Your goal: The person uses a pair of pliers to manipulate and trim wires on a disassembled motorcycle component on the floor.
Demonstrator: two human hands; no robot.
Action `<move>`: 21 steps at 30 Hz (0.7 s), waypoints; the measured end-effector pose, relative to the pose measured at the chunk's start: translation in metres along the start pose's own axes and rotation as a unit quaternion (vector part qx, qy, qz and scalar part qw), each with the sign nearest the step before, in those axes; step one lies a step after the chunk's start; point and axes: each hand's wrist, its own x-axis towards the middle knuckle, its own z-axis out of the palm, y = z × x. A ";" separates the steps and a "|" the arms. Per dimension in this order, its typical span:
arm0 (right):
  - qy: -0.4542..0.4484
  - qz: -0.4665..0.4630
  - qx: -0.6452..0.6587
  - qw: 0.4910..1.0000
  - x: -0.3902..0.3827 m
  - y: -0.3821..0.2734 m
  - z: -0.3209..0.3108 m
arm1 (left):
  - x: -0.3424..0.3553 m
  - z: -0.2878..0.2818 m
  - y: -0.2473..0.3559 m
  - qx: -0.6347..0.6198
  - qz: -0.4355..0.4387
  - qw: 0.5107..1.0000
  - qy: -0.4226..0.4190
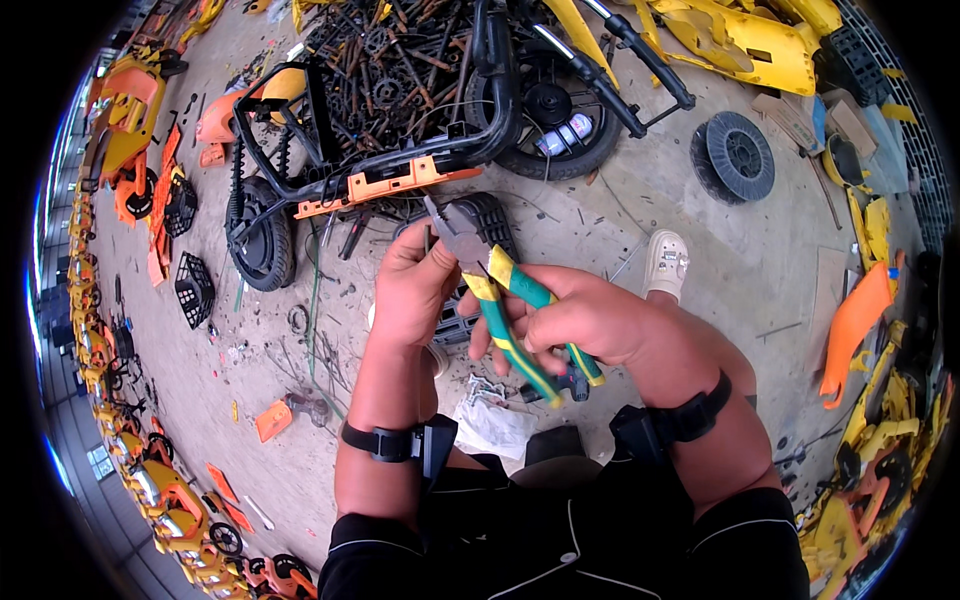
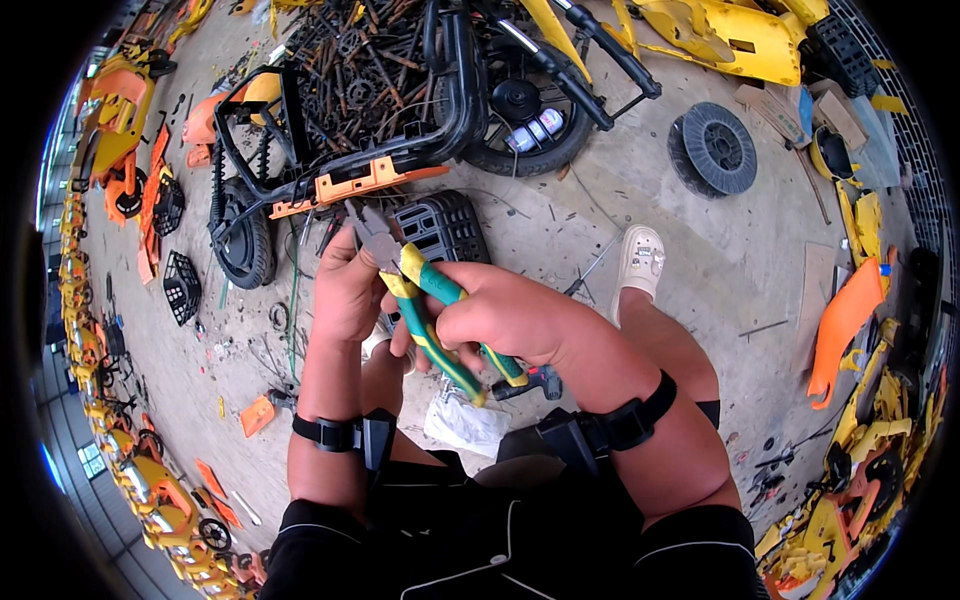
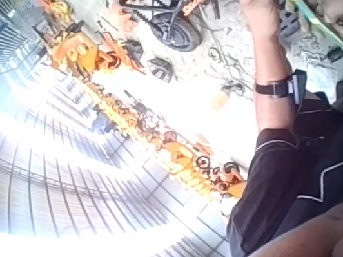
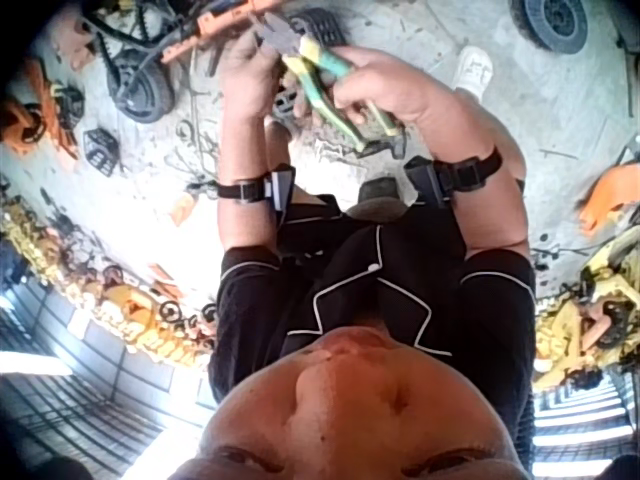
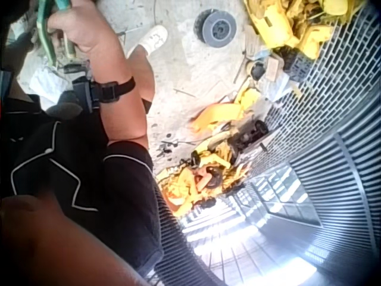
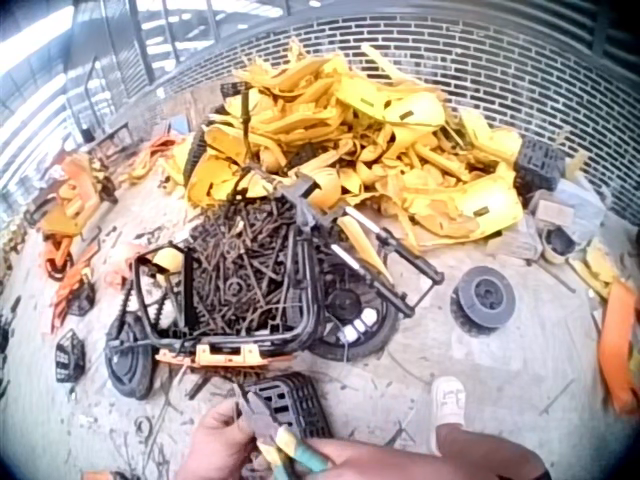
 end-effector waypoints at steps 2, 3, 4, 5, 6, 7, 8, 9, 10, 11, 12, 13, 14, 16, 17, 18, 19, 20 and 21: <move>0.009 -0.017 0.066 0.998 -0.001 0.001 0.006 | 0.004 -0.002 0.000 0.033 0.002 0.999 0.006; 0.025 -0.037 0.043 0.998 0.001 0.004 0.004 | 0.007 -0.003 0.001 0.049 0.003 0.999 0.008; 0.041 -0.058 0.019 0.997 0.003 0.009 0.001 | 0.013 -0.011 -0.003 0.070 0.006 0.997 0.019; 0.056 -0.078 -0.005 0.995 0.005 0.011 0.000 | 0.012 -0.012 -0.005 0.086 0.010 0.996 0.027; 0.099 -0.070 -0.006 0.993 0.005 0.008 0.002 | 0.010 -0.008 -0.001 0.102 0.013 0.994 0.036; 0.152 -0.053 -0.060 0.985 0.008 0.009 0.001 | 0.009 -0.006 0.001 0.118 0.016 0.992 0.044; 0.204 -0.035 -0.113 0.972 0.012 0.012 -0.003 | 0.010 -0.006 0.001 0.143 0.021 0.989 0.045; 0.255 -0.017 -0.165 0.953 0.015 0.017 -0.007 | 0.010 -0.005 0.001 0.152 0.030 0.987 0.043; 0.320 -0.044 -0.270 0.907 0.020 0.024 -0.010 | 0.010 -0.003 0.000 0.160 0.039 0.985 0.040; 0.331 -0.037 -0.309 0.891 0.019 0.028 -0.012 | 0.010 -0.001 0.000 0.169 0.048 0.984 0.037; 0.341 -0.029 -0.347 0.873 0.019 0.028 -0.009 | 0.010 -0.001 -0.001 0.182 0.044 0.981 0.041; 0.349 -0.021 -0.385 0.854 0.019 0.028 -0.005 | 0.011 0.000 -0.002 0.195 0.040 0.979 0.045; 0.358 -0.013 -0.422 0.833 0.019 0.027 -0.002 | 0.011 0.000 -0.003 0.209 0.036 0.976 0.049; 0.342 -0.016 -0.402 0.849 0.019 0.025 0.006 | 0.011 0.001 -0.005 0.203 0.049 0.977 0.040; 0.333 -0.017 -0.392 0.858 0.019 0.024 0.008 | 0.011 0.001 -0.006 0.200 0.056 0.977 0.035; 0.329 -0.025 -0.392 0.859 0.019 0.023 0.008 | 0.011 0.002 -0.006 0.202 0.054 0.977 0.027; 0.335 -0.035 -0.404 0.851 0.019 0.024 0.006 | 0.012 0.002 -0.006 0.204 0.052 0.977 0.020; 0.340 -0.044 -0.416 0.842 0.021 0.027 0.004 | 0.012 0.001 -0.005 0.206 0.051 0.977 0.012; 0.346 -0.053 -0.427 0.834 0.021 0.028 0.003 | 0.012 0.001 -0.004 0.223 0.048 0.974 0.009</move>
